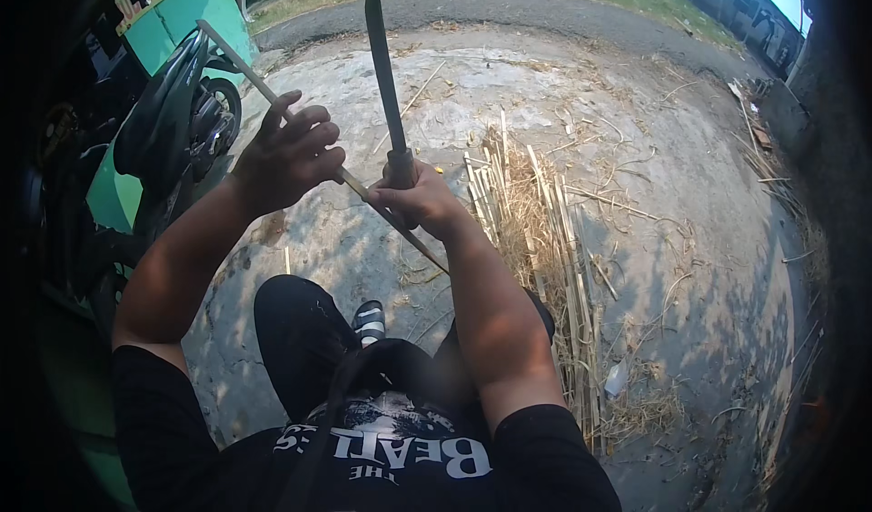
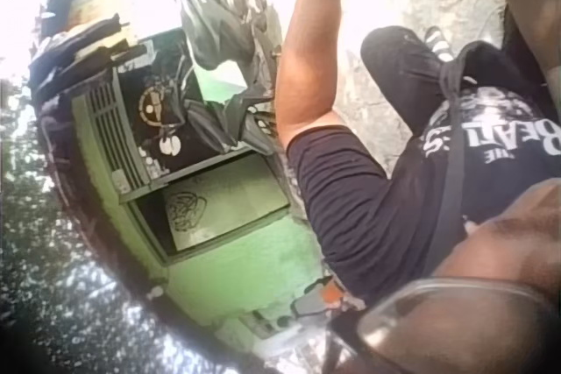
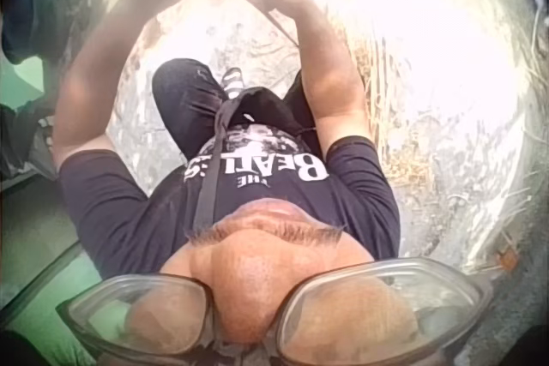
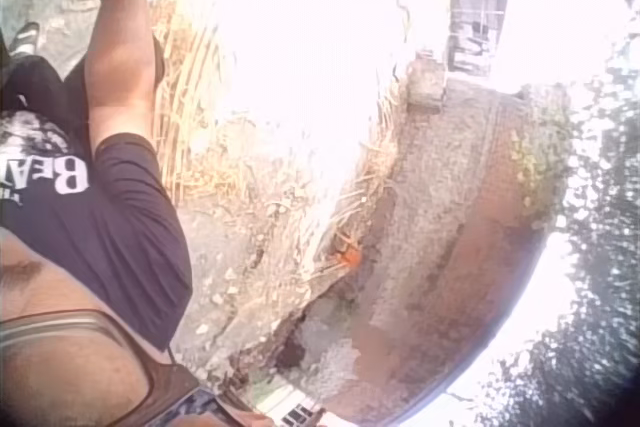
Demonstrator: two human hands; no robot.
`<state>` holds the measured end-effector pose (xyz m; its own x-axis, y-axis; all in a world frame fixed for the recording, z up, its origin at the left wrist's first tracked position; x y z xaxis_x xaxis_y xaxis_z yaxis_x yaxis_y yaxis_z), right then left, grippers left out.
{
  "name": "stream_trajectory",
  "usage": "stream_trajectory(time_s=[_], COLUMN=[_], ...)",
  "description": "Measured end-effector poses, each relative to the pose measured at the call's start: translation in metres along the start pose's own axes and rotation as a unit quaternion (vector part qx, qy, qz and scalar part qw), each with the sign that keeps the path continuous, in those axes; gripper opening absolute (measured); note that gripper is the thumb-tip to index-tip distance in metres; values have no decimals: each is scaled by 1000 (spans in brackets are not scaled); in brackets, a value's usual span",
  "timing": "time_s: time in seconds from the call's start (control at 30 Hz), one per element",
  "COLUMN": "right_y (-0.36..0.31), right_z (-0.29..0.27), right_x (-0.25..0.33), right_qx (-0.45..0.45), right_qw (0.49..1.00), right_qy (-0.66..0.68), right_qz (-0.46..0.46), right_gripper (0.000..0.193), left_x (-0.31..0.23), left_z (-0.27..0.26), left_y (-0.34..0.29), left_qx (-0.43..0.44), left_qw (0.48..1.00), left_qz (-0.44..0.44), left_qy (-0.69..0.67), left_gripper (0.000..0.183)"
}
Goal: The person thins a long bamboo strip by shaving it with a machete while holding the strip in one hand and the tool in the other.
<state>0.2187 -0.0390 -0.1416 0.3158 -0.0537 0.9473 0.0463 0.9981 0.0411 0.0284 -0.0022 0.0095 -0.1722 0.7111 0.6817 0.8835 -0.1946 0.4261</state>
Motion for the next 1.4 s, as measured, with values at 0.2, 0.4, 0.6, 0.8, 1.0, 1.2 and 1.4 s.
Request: stream_trajectory(time_s=[0.2,0.4,0.6,0.8,1.0,1.2,1.4], right_y=[7,12,10,13,-1,-13,-22], right_z=[15,23,3,2,-34,-79,-93], right_x=[8,17,15,20,30,40,40], right_qx=[-12,-42,-127,-204,-287,-389,-399], right_qw=[993,995,985,957,907,871,882], right_qy=[102,26,17,106,197,176,55], right_qz=[-54,-82,-115,-176,-236,-245,-246], right_gripper=[37,36,29,28,20,30,23], left_x=[8,18,-32,-154,-193,-137,-49], left_z=[-9,-10,6,115,181,158,54], left_y=[5,7,-22,-79,-59,-40,-87], left_qx=[-75,-61,-205,91,128,-12,106], left_qw=[997,998,943,718,561,651,716], left_qz=[-28,-14,-248,-522,-565,-562,-593], left_qy=[11,9,-82,-452,-591,-510,-354], left_gripper=[18,24,66,101,46,28,54])
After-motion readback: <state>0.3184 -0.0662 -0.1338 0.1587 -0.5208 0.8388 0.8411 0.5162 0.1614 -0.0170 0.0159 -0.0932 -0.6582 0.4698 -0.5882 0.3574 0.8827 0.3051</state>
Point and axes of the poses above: each hand's wrist, its own y-axis towards the middle knuckle, its own z-axis out of the palm, x = y × z, the point moved 3 cm from there along y, towards the middle knuckle, and after that the axes turned 10 degrees about -x, right-handed, at the moved point
